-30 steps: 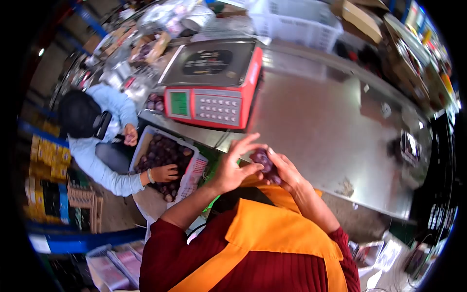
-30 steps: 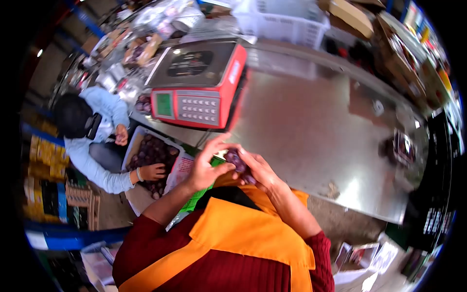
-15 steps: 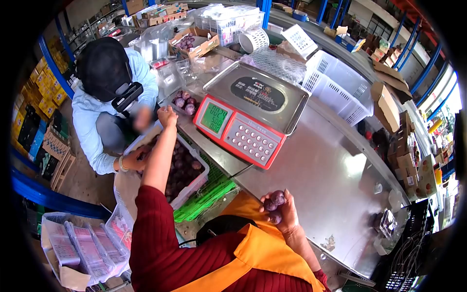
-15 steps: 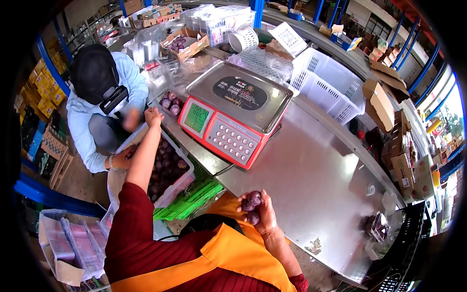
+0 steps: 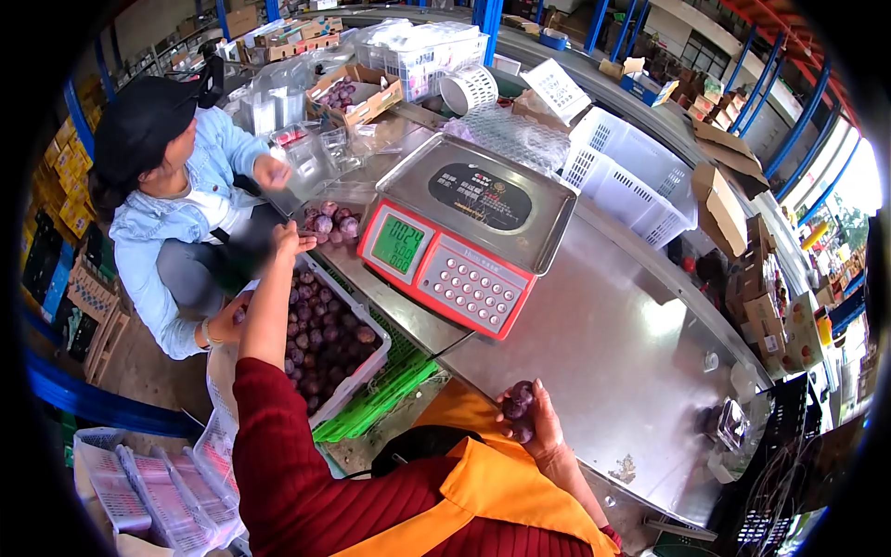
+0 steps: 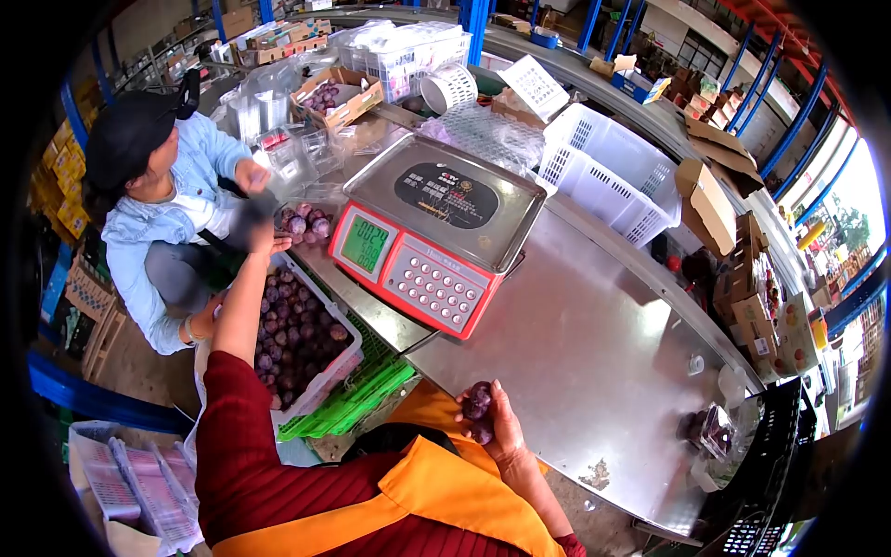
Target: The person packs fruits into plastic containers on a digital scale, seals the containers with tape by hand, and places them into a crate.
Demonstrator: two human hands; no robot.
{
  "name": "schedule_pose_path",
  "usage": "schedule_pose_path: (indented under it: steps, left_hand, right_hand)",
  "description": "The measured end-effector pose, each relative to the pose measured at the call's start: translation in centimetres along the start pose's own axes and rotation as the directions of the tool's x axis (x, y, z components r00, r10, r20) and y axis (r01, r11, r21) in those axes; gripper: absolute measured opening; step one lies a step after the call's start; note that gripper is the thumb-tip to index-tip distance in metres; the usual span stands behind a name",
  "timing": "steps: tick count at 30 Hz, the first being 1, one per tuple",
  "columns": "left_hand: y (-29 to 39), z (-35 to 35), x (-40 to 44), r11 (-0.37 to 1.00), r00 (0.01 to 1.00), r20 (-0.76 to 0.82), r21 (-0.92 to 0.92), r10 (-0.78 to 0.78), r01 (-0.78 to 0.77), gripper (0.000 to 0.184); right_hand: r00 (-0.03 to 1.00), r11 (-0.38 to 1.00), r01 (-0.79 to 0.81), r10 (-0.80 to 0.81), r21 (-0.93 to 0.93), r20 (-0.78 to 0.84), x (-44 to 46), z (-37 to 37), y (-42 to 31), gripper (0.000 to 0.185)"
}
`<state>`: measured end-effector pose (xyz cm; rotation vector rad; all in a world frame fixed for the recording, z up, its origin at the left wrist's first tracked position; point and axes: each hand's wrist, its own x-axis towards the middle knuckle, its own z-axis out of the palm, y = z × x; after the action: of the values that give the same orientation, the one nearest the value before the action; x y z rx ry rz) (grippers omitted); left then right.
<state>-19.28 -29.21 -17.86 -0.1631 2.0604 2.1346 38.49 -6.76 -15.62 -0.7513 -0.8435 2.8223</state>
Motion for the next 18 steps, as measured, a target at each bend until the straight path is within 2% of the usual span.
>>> schedule_pose_path:
  steps: [1, 4, 5, 8, 11, 14, 15, 18]
  left_hand:
    - [-0.2, -0.4, 0.0, 1.0, 1.0, -0.009, -0.005, 0.017, -0.017, 0.037]
    - [-0.6, -2.6, 1.2, 0.994, 0.989, 0.093, -0.022, 0.113, -0.111, 0.039]
    - [-0.4, -3.5, 2.3, 0.996, 0.986, 0.149, 0.039, 0.079, -0.085, 0.041]
    - [-1.2, -6.2, 6.9, 0.942, 0.936, 0.189, 0.103, 0.296, -0.318, 0.039]
    - [1.9, -7.7, 6.6, 0.919, 0.893, 0.252, 0.029, 0.374, -0.393, 0.029]
    - [8.0, -6.1, -1.1, 0.92, 0.901, 0.196, -0.135, 0.388, -0.367, 0.017]
    - [9.0, -6.1, -0.8, 0.939, 0.914, 0.216, -0.098, 0.344, -0.33, 0.016]
    - [10.6, -4.4, -1.7, 0.912, 0.829, 0.429, 0.028, 0.36, -0.41, 0.022]
  right_hand:
    - [1.0, 1.0, -0.003, 0.003, -0.006, -0.003, 0.0, 0.1, 0.0, 0.055]
    - [1.0, 1.0, -0.008, 0.008, -0.018, -0.007, -0.2, 0.1, 0.1, 0.055]
    - [1.0, 1.0, -0.01, 0.01, -0.027, -0.007, -0.3, 0.0, 0.1, 0.054]
    - [1.0, 0.999, -0.009, 0.009, -0.041, -0.004, -0.7, -0.4, 0.2, 0.054]
    - [1.0, 0.999, -0.001, 0.001, -0.032, 0.003, -1.1, -0.7, 0.4, 0.054]
    - [1.0, 1.0, -0.001, 0.002, -0.03, 0.022, -1.2, -1.1, 0.5, 0.054]
    - [1.0, 1.0, 0.003, -0.002, -0.028, 0.031, -1.3, -1.1, 0.5, 0.054]
    - [0.999, 0.999, 0.006, -0.004, -0.038, 0.045, -1.8, -1.1, 0.0, 0.055]
